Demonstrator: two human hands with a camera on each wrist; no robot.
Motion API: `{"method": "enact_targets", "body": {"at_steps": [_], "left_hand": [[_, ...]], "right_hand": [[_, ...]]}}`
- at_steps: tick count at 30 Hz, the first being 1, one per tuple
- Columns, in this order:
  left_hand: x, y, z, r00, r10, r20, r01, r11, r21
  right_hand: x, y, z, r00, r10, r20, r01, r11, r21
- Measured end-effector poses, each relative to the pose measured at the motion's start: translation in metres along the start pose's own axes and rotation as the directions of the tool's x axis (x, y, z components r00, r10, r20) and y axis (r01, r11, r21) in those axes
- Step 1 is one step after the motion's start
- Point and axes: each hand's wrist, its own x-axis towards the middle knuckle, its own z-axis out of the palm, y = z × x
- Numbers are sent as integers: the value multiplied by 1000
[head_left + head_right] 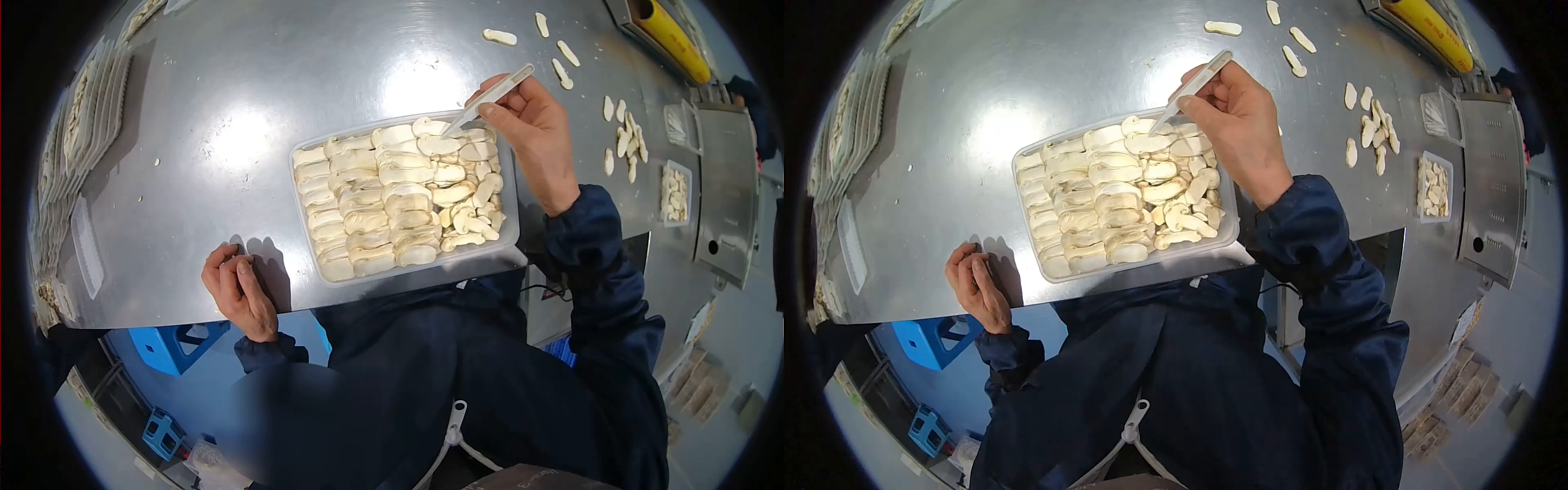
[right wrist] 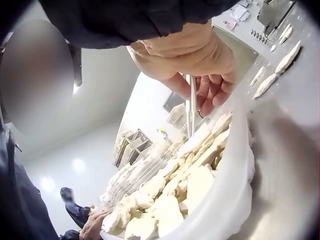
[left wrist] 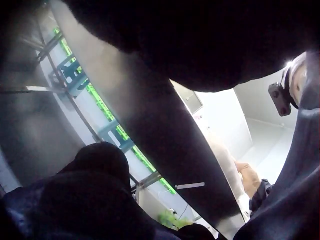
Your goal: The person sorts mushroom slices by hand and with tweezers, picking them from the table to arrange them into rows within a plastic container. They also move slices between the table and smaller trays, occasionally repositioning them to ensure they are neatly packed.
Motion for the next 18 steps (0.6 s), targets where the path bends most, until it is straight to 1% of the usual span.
{"method": "enact_targets", "body": {"at_steps": [8,14,17,18], "left_hand": [[-1,-3,0,1000,3,2,-3,1000,11],[0,-1,-1,1000,13,1,-13,999,32],[-1,1,-1,999,-52,-3,52,998,-19],[-1,1,-1,999,-52,-3,52,998,-19]], "right_hand": [[2,2,-1,1000,-4,11,5,1000,-25],[3,2,-1,1000,-7,16,7,1000,-4],[3,-2,1,1000,-6,18,6,1000,-7],[3,-3,1,999,-18,30,19,1000,-6]]}}
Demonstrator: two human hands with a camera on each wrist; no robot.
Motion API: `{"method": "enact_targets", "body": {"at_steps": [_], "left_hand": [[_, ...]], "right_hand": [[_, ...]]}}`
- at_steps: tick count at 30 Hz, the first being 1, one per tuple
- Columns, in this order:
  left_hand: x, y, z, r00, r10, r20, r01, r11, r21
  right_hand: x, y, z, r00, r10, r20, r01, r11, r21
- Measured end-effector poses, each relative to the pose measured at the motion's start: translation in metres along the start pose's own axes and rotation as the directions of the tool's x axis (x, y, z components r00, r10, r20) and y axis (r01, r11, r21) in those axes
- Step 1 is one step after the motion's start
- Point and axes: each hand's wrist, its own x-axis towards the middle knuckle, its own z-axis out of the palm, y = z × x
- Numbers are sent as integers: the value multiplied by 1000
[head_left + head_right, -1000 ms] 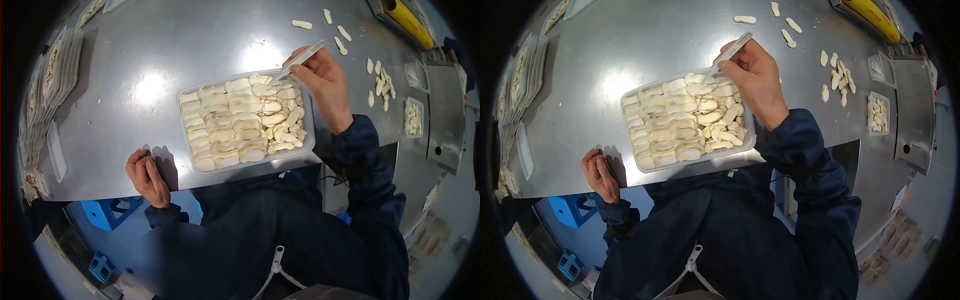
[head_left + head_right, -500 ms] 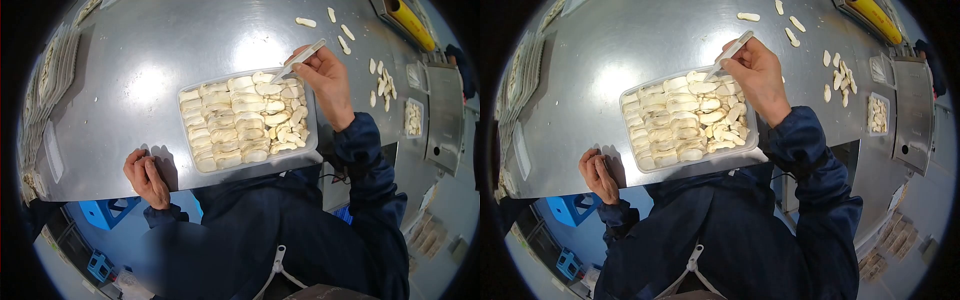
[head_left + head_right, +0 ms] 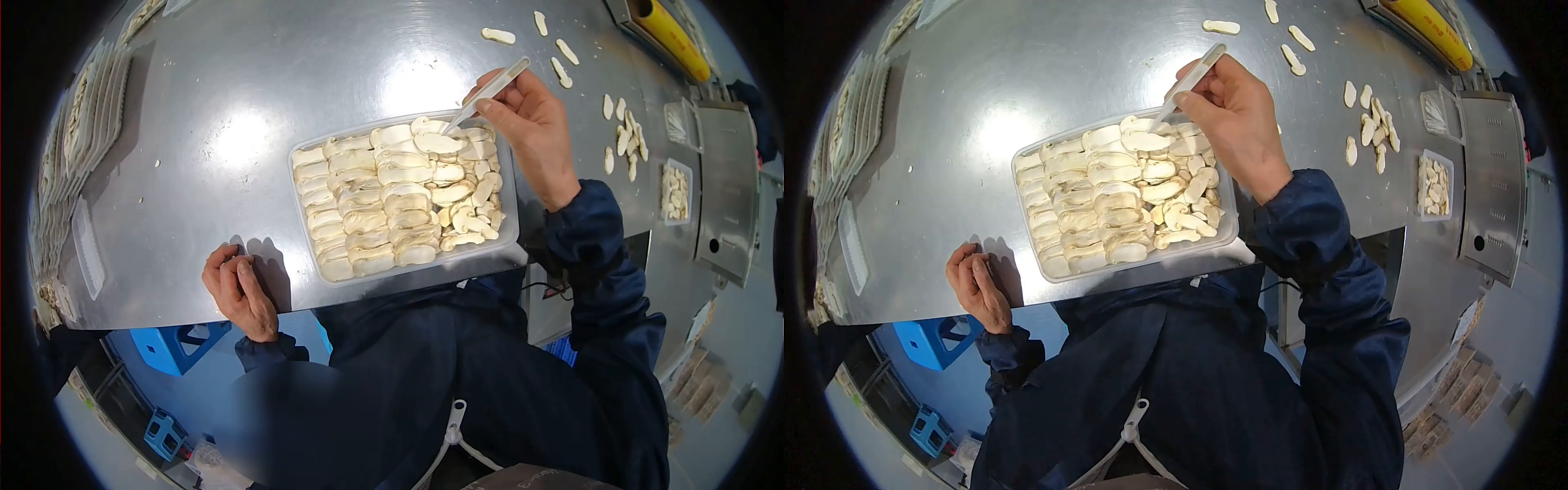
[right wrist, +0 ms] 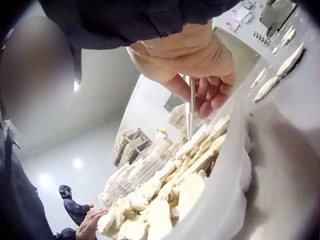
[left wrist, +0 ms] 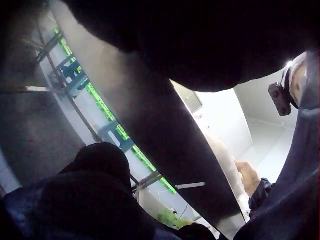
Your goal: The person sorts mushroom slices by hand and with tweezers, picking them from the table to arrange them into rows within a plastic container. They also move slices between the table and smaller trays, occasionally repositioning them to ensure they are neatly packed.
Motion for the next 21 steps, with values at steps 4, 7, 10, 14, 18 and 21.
{"method": "enact_targets", "body": {"at_steps": [4,7,10,14,18,21], "left_hand": [[0,0,0,1000,-4,0,4,1000,-7],[0,1,0,1000,-5,-3,5,1000,-20],[1,1,0,1000,2,-2,-2,1000,-9],[0,1,0,1000,2,-4,-2,1000,-3],[0,0,1,1000,20,-4,-20,1000,10],[1,-2,0,999,45,1,-45,998,35]], "right_hand": [[5,-1,-3,998,-26,57,27,999,-16],[10,1,-6,992,-36,118,39,999,-22],[15,2,-8,988,-48,149,54,998,-35],[18,2,-9,984,-60,166,72,995,-65],[22,5,-11,982,-67,175,86,991,-105],[22,8,-12,982,-76,175,98,988,-117]]}}
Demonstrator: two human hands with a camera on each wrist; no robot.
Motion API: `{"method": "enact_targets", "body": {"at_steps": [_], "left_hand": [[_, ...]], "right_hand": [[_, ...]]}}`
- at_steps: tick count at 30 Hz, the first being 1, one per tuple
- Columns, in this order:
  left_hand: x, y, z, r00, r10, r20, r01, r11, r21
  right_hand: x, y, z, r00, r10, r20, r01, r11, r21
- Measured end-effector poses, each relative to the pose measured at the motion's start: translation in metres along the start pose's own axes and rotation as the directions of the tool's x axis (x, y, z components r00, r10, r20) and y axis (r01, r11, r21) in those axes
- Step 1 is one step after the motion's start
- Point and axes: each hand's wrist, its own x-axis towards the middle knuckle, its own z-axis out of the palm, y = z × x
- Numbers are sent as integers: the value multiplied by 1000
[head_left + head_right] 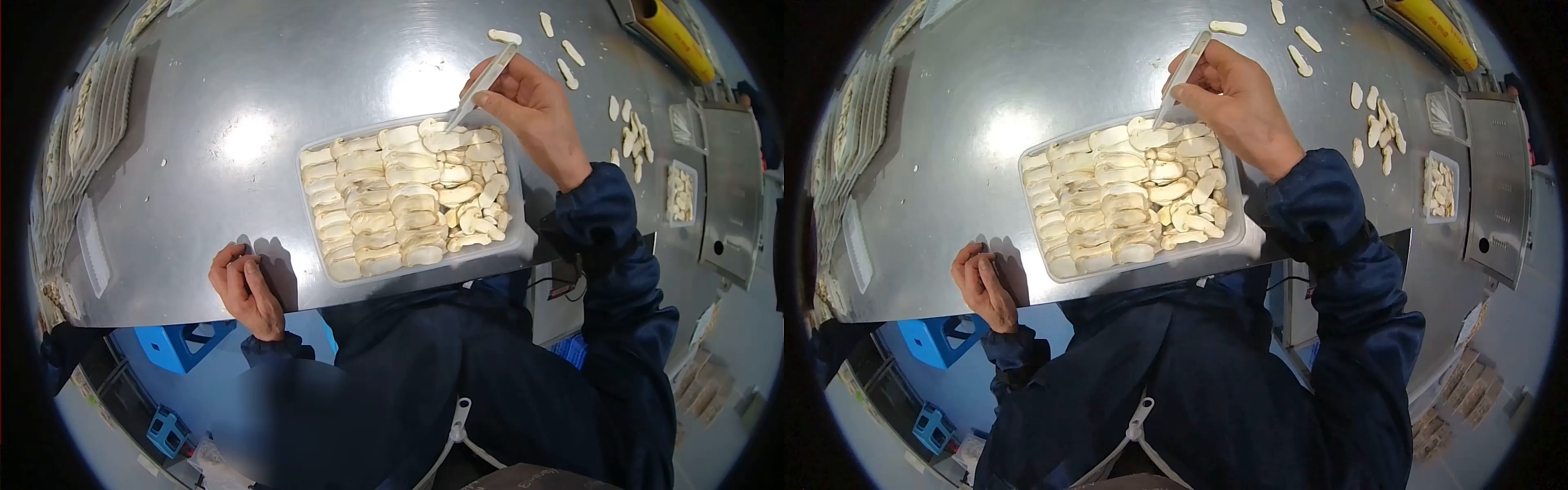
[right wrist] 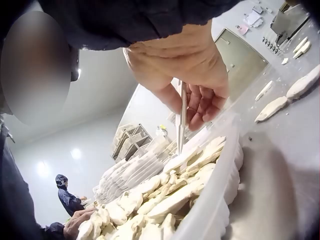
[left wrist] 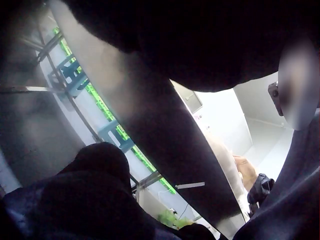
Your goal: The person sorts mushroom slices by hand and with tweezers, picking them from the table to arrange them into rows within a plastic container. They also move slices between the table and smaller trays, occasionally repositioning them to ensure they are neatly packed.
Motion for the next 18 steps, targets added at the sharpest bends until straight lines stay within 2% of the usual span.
{"method": "enact_targets", "body": {"at_steps": [2,6,8,9,10,11,14,17,18], "left_hand": [[0,3,0,999,-37,-1,37,999,-20],[1,7,-1,1000,-25,-6,25,999,-37],[2,8,-1,1000,-7,-7,7,999,-31],[2,8,-2,1000,6,-9,-6,1000,-29],[2,7,-2,1000,21,-10,-22,999,-31],[2,7,-1,999,38,-7,-39,999,-36],[0,5,1,1000,-1,-15,0,997,-72],[1,5,1,1000,13,-13,-14,999,-49],[1,4,1,1000,13,-10,-13,999,-42]], "right_hand": [[-1,-2,-2,1000,3,-12,-3,1000,-7],[-10,-21,-31,979,-151,-136,159,986,52],[-28,-31,-62,938,-199,-284,143,968,-206],[-40,-36,-76,951,-208,-229,56,844,-534],[-54,-42,-88,964,-196,-180,-26,603,-797],[-65,-46,-99,976,-163,-146,-96,278,-956],[-101,-22,-115,999,-32,-2,0,84,-997],[-122,6,-121,999,-32,-41,-38,88,-995],[-125,10,-119,992,-109,-63,-51,108,-993]]}}
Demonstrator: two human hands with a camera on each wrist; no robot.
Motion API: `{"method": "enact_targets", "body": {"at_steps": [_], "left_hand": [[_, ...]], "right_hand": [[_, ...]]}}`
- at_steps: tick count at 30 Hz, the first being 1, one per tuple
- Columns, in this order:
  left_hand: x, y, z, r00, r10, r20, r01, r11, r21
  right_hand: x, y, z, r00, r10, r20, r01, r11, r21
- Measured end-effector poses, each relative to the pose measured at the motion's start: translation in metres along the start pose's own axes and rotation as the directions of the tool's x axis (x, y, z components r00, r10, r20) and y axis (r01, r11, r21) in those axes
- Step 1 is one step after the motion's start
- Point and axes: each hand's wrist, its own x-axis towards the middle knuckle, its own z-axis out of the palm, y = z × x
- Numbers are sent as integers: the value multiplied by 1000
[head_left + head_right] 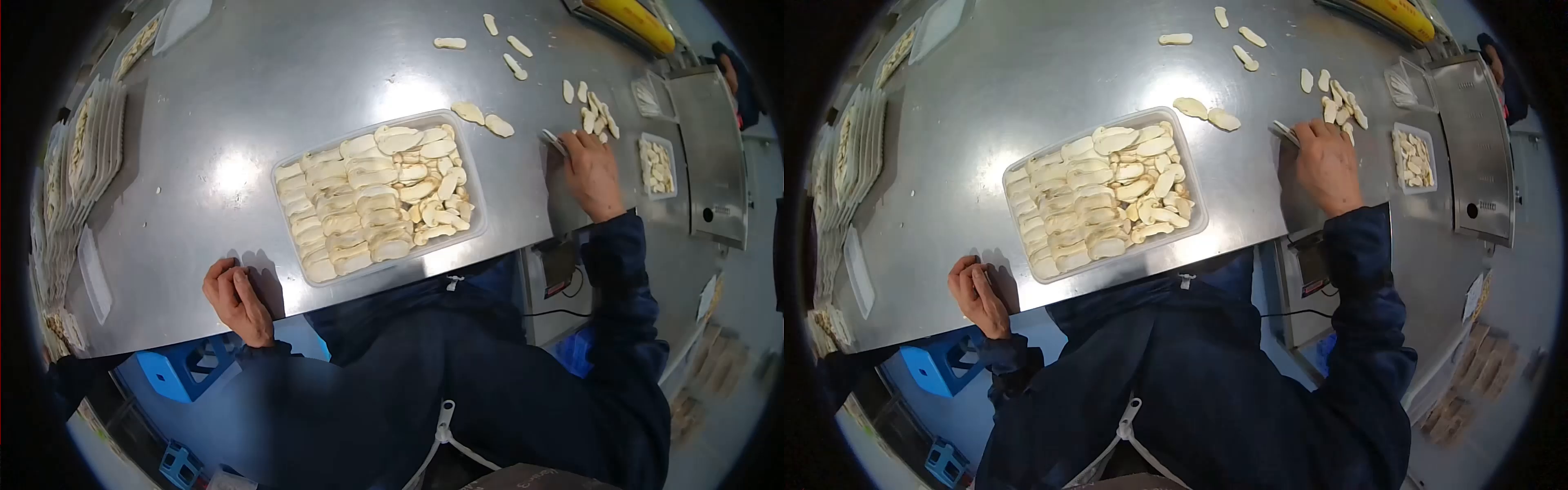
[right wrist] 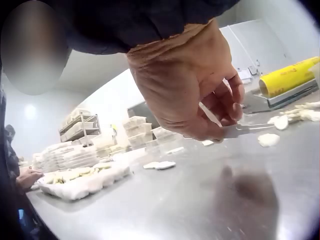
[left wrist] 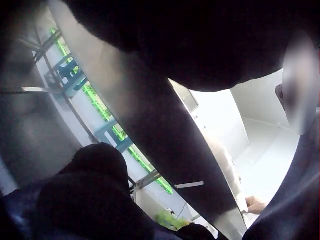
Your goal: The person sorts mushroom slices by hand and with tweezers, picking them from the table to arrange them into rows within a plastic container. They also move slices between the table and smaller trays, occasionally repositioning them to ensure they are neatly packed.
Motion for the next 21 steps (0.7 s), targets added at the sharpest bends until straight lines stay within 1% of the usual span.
{"method": "enact_targets", "body": {"at_steps": [3,4,6,8,9,12,15,18,21], "left_hand": [[0,-2,1,1000,-7,-3,7,999,-38],[1,-4,1,1000,5,-6,-5,1000,-19],[0,-6,1,1000,26,-5,-26,999,20],[-1,-7,3,1000,12,-7,-12,1000,0],[0,-7,3,1000,5,-10,-5,1000,-11],[1,-3,0,999,36,9,-37,998,48],[1,1,0,999,37,6,-37,999,35],[1,1,0,999,38,5,-38,999,34],[0,1,1,1000,-4,-7,4,999,-47]], "right_hand": [[2,-2,4,995,77,-65,-76,997,15],[4,-6,5,989,84,-122,-70,991,116],[16,-32,-2,968,114,-225,-40,949,312],[31,-61,-2,984,142,-104,-79,882,465],[36,-67,-1,988,147,-44,-101,838,536],[46,-66,14,998,38,-53,-15,923,384],[46,-64,21,997,72,-31,-52,907,419],[48,-60,14,984,122,129,-171,850,498],[49,-61,13,992,93,85,-118,922,369]]}}
